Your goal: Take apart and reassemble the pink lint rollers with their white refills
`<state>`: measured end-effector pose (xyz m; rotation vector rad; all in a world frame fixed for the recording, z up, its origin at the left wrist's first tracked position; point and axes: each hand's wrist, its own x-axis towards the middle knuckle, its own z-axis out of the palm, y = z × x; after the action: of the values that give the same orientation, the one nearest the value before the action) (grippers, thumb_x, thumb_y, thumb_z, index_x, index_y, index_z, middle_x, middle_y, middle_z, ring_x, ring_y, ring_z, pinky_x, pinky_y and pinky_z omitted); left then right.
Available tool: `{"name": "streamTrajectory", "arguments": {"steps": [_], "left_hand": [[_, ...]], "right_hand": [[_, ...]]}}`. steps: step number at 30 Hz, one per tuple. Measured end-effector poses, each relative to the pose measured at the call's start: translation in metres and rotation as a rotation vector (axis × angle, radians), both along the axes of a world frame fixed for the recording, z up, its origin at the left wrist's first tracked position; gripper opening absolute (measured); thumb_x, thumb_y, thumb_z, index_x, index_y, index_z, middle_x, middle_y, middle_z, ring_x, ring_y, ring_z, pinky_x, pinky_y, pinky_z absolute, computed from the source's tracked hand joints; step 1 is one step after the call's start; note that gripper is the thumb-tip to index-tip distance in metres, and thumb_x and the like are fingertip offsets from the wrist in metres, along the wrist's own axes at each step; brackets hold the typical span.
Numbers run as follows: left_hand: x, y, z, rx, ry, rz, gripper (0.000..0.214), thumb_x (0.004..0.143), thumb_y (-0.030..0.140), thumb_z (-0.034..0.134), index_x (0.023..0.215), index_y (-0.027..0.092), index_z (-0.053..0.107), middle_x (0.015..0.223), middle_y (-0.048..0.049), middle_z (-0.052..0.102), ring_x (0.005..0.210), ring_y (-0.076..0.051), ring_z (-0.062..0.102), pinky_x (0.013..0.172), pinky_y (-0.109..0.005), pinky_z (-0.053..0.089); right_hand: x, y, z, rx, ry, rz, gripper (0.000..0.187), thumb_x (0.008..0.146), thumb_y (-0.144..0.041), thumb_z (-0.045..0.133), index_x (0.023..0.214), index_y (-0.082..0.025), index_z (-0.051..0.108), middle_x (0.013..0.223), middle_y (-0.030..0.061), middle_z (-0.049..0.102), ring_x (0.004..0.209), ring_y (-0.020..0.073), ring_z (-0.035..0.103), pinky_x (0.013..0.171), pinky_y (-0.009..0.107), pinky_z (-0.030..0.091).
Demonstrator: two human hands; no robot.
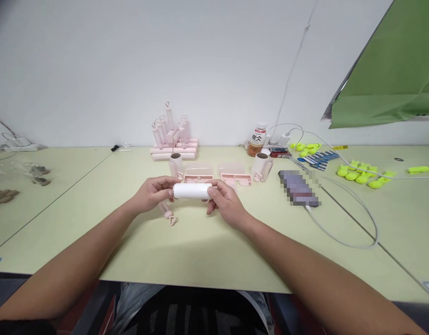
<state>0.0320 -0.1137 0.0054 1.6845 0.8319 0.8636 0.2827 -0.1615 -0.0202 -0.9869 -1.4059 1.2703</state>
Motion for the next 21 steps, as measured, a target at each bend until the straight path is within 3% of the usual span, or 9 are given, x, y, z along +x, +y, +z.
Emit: {"name": "streamTrajectory", "arguments": {"steps": [7, 13, 17, 21], "left_hand": [[0.000, 0.001, -0.004, 0.043, -0.026, 0.004, 0.038, 0.074, 0.025, 0.067, 0.111, 0.018, 0.056, 0.097, -0.0054, 0.067, 0.075, -0.017, 0.069, 0.064, -0.029, 0.056], [-0.001, 0.003, -0.008, 0.128, 0.010, 0.076, 0.025, 0.075, 0.027, 0.067, 0.092, 0.019, 0.051, 0.089, -0.0026, 0.065, 0.073, -0.015, 0.065, 0.063, -0.026, 0.050], [0.003, 0.001, -0.010, 0.348, 0.389, 0.139, 0.014, 0.078, 0.031, 0.062, 0.080, 0.019, 0.054, 0.080, -0.0007, 0.064, 0.069, -0.014, 0.059, 0.062, -0.025, 0.042], [0.013, -0.003, -0.010, 0.514, 0.791, 0.066, 0.015, 0.082, 0.034, 0.054, 0.077, 0.021, 0.058, 0.073, -0.0011, 0.064, 0.065, -0.017, 0.056, 0.058, -0.027, 0.034]], "right_hand": [[-0.001, 0.002, -0.002, -0.050, 0.085, -0.050, 0.043, 0.084, -0.057, 0.061, 0.105, -0.020, 0.054, 0.077, 0.0006, 0.067, 0.052, 0.0117, 0.060, 0.057, 0.028, 0.050], [0.001, 0.005, 0.002, -0.027, 0.173, -0.128, 0.039, 0.084, -0.056, 0.059, 0.102, -0.021, 0.053, 0.076, 0.0002, 0.067, 0.052, 0.0119, 0.058, 0.055, 0.029, 0.050], [0.003, 0.007, 0.004, -0.017, 0.234, -0.192, 0.040, 0.083, -0.055, 0.058, 0.104, -0.021, 0.052, 0.075, 0.0006, 0.067, 0.051, 0.0127, 0.058, 0.055, 0.030, 0.051], [0.003, 0.006, 0.003, -0.029, 0.234, -0.194, 0.039, 0.083, -0.054, 0.059, 0.103, -0.021, 0.052, 0.076, 0.0005, 0.068, 0.052, 0.0123, 0.058, 0.054, 0.030, 0.052]]}}
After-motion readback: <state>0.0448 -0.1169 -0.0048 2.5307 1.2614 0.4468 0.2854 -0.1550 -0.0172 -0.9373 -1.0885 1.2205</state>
